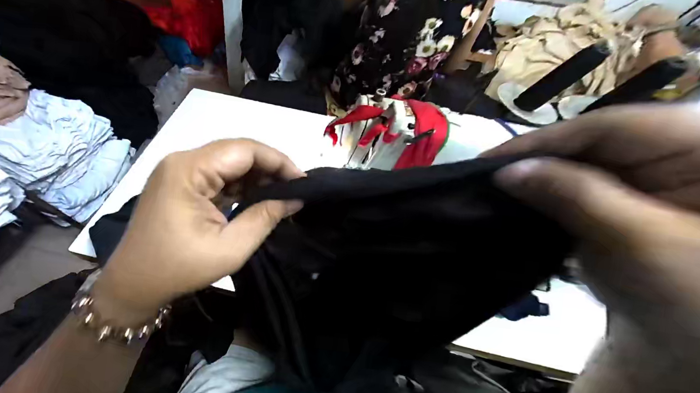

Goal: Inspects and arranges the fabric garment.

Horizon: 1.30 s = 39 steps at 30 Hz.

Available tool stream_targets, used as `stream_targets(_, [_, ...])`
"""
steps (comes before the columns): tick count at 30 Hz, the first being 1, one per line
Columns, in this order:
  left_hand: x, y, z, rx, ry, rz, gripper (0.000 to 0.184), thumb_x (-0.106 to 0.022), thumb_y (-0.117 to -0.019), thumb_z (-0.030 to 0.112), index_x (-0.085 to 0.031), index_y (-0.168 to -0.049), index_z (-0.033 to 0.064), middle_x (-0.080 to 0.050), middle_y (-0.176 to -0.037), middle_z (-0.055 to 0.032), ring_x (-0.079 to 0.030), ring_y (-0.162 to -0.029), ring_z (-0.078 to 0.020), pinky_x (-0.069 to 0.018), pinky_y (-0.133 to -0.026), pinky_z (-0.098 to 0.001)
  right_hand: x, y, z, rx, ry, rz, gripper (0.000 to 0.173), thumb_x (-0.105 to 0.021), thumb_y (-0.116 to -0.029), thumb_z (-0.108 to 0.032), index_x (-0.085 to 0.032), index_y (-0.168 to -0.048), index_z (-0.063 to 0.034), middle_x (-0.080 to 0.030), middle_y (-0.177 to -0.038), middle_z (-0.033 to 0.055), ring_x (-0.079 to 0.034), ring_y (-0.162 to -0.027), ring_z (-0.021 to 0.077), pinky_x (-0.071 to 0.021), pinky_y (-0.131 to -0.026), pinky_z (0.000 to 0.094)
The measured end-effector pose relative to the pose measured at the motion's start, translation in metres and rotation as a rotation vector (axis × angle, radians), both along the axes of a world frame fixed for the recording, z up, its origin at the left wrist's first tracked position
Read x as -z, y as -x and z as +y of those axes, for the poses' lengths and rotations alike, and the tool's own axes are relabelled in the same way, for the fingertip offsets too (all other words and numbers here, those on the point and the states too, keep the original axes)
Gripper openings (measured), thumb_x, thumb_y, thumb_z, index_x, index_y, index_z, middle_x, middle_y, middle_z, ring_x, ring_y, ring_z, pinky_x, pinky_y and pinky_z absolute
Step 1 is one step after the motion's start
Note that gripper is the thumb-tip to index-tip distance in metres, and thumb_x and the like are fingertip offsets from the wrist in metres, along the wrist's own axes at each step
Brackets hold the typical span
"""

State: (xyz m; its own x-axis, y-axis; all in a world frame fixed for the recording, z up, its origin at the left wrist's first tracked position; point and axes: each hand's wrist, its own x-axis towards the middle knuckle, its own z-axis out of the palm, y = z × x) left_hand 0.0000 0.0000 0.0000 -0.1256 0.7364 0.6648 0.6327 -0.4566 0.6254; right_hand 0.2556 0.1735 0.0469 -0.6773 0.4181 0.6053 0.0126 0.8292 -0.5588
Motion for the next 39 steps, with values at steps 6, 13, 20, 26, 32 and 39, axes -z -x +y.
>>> stream_targets(6, [0.105,0.013,0.04,-0.083,0.628,-0.732,0.028,-0.047,-0.1094,0.02,-0.066,-0.094,0.0066,-0.068,-0.082,0.0001,-0.065,-0.077,-0.0058,-0.0557,-0.074,-0.0271,0.154,0.037,0.02,0.275,0.762,-0.251,0.027,-0.065,-0.0986,-0.015,-0.062,-0.073,-0.0075,-0.058,-0.063,0.0009,-0.054,-0.056,0.0086,-0.0458,-0.055,0.0302])
stream_targets(13, [0.137,0.019,0.051,-0.112,0.704,-0.707,0.031,-0.042,-0.111,0.023,-0.064,-0.095,0.0071,-0.066,-0.083,-0.0012,-0.064,-0.079,-0.007,-0.0555,-0.075,-0.0292,0.192,0.042,0.02,0.281,0.934,-0.225,0.034,-0.059,-0.1016,-0.011,-0.057,-0.068,-0.0099,-0.057,-0.06,-0.0001,-0.054,-0.055,0.0073,-0.0461,-0.053,0.0271])
stream_targets(20, [0.142,0.021,0.055,-0.097,0.711,-0.716,0.033,-0.042,-0.1109,0.022,-0.063,-0.09,0.0081,-0.065,-0.079,-0.0009,-0.064,-0.076,-0.0065,-0.055,-0.071,-0.0268,0.194,0.038,0.023,0.238,0.934,-0.205,0.033,-0.057,-0.1023,-0.01,-0.059,-0.069,-0.0114,-0.057,-0.06,-0.0015,-0.052,-0.054,0.005,-0.043,-0.051,0.0226])
stream_targets(26, [0.142,0.021,0.056,-0.096,0.737,-0.75,0.034,-0.041,-0.1112,0.023,-0.063,-0.089,0.0084,-0.065,-0.079,-0.0013,-0.064,-0.076,-0.0069,-0.0548,-0.072,-0.0273,0.191,0.037,0.02,0.244,0.966,-0.18,0.033,-0.056,-0.1023,-0.009,-0.058,-0.069,-0.0119,-0.058,-0.06,-0.002,-0.053,-0.053,0.0037,-0.0431,-0.05,0.0202])
stream_targets(32, [0.142,0.019,0.056,0.001,0.706,-0.787,0.033,-0.045,-0.1095,0.022,-0.064,-0.086,0.0104,-0.067,-0.074,0.0011,-0.065,-0.07,-0.0047,-0.0558,-0.066,-0.0244,0.192,0.034,0.019,0.23,0.931,-0.166,0.032,-0.057,-0.1018,-0.012,-0.059,-0.07,-0.014,-0.057,-0.06,-0.0042,-0.051,-0.053,0.0016,-0.042,-0.05,0.0184])
stream_targets(39, [0.143,0.017,0.057,0.004,0.677,-0.664,0.015,-0.061,-0.1018,0.013,-0.069,-0.092,0.0055,-0.07,-0.076,-0.0007,-0.066,-0.068,-0.0049,-0.0563,-0.066,-0.0226,0.192,0.032,0.017,0.218,0.984,-0.133,0.032,-0.055,-0.103,-0.011,-0.059,-0.072,-0.0134,-0.058,-0.061,-0.004,-0.053,-0.054,0.0013,-0.0441,-0.051,0.0179])
